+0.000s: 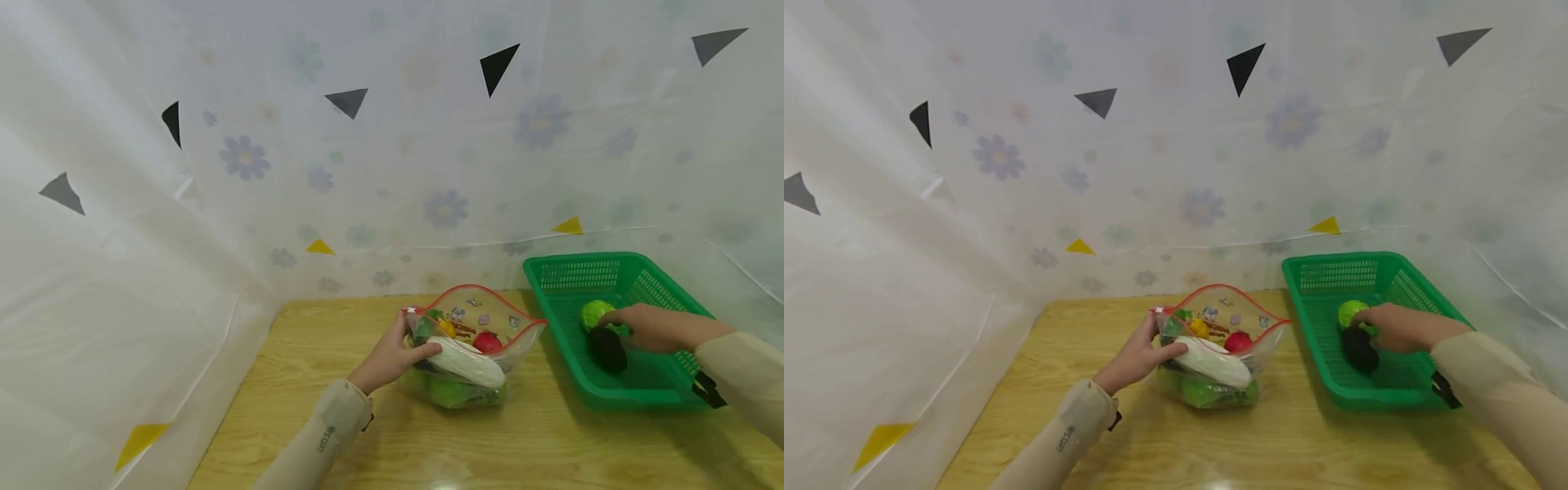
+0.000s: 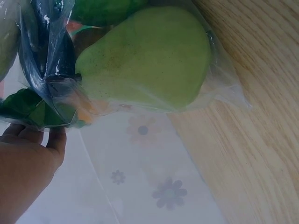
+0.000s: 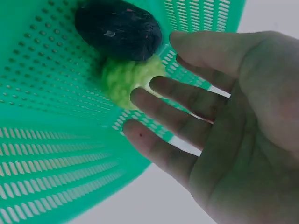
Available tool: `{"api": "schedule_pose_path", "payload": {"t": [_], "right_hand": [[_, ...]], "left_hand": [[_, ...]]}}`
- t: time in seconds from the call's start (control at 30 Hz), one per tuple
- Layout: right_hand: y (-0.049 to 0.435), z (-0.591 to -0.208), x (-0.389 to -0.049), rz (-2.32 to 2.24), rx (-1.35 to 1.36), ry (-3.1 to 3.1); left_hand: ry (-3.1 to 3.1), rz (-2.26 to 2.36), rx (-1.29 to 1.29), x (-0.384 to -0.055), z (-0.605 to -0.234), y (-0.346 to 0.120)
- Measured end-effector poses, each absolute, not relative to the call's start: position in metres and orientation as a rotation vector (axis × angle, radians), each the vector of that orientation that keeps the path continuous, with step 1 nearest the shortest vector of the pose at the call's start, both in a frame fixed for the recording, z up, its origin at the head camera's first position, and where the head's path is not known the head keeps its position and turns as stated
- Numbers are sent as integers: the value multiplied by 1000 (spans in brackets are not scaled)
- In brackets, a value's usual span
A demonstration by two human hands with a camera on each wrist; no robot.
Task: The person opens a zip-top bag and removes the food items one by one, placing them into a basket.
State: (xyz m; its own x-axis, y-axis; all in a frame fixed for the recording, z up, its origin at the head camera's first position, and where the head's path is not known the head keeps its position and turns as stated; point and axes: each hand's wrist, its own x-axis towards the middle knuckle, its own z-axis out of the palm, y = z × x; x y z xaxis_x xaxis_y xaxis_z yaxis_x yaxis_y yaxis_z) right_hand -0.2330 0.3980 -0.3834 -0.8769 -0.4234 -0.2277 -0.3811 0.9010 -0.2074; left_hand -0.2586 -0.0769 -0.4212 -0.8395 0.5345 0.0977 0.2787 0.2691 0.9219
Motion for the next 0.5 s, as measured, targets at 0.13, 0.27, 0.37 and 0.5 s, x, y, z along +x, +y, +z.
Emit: {"api": "schedule_pose_path", "payload": {"t": [0.13,0.27,0.37,0.5], "right_hand": [[380,-376,-230,-181,-688,2856],[351,-357,-225,-208,-778,2954],[326,-335,-222,-213,-837,3015],[295,-309,-217,-222,-965,3065]], "left_hand": [[2310,1580,761,-257,-423,-78],[2307,1569,784,-256,-425,-78],[2310,1582,807,-258,-425,-78],[2325,1577,824,-260,-424,-77]]}}
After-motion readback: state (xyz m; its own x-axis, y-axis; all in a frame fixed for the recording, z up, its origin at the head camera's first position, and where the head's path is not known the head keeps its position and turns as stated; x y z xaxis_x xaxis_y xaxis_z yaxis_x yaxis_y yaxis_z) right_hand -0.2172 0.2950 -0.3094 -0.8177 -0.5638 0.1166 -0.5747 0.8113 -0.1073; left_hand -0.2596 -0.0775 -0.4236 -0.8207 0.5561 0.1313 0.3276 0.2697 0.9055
